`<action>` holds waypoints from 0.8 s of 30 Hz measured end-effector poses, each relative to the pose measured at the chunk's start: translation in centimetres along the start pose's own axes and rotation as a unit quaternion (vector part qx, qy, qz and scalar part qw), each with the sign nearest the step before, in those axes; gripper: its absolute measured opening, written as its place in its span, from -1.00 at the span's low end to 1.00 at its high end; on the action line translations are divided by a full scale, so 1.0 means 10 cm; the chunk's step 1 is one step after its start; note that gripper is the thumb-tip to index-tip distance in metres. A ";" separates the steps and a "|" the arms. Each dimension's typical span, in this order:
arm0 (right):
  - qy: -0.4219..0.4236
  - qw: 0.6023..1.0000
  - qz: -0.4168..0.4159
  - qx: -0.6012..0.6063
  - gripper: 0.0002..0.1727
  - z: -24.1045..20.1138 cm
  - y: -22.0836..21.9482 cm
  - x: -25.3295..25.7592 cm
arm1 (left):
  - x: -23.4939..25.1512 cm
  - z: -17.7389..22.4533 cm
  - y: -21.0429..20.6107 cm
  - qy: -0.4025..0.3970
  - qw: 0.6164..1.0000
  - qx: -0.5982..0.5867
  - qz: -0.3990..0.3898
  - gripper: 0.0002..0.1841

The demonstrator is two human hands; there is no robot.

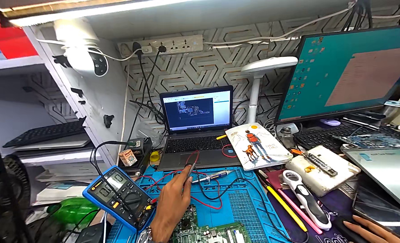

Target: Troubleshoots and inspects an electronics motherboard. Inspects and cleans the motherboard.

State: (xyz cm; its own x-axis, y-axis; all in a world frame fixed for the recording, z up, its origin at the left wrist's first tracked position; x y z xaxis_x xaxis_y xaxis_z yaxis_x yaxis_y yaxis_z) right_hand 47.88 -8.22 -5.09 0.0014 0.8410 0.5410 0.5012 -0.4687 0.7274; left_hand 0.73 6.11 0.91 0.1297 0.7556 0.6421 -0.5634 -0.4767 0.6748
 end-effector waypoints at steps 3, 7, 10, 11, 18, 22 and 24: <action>0.002 1.000 -0.008 0.002 -0.56 -0.01 0.00 0.01 | 0.00 0.01 0.01 -0.001 1.000 0.002 0.002 -0.55; 0.003 1.000 -0.010 0.001 -0.56 0.00 -0.01 0.01 | 0.00 0.01 0.00 -0.001 1.000 0.001 0.001 -0.55; 0.001 1.000 -0.009 0.002 -0.57 0.01 -0.01 0.01 | 0.00 0.01 0.00 -0.001 1.000 0.002 0.002 -0.55; 0.001 1.000 -0.009 0.002 -0.57 0.01 -0.01 0.01 | 0.00 0.00 0.01 0.000 1.000 0.002 0.003 -0.55; -0.007 1.000 0.014 0.005 -0.55 0.05 0.00 -0.03 | 0.00 0.01 0.03 -0.006 1.000 -0.002 0.008 -0.55; -0.007 1.000 0.030 0.001 -0.56 0.06 0.02 -0.04 | 0.00 0.01 0.03 -0.010 1.000 -0.001 0.011 -0.56; -0.006 1.000 0.017 -0.008 -0.54 0.05 0.01 -0.03 | 0.00 0.01 0.03 -0.010 1.000 0.001 0.011 -0.56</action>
State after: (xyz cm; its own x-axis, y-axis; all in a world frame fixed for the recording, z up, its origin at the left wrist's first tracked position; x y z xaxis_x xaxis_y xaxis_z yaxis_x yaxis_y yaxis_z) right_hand 48.33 -8.36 -5.37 0.0287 0.8272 0.5612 0.4872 -0.5018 0.7147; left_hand 0.67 5.86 1.14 0.1326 0.7361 0.6638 -0.5652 -0.4940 0.6607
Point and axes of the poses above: each hand's wrist, its own x-axis towards the middle knuckle, its own y-axis out of the back of the hand, z = x × y, the point moved 8 cm from there along x, towards the middle knuckle
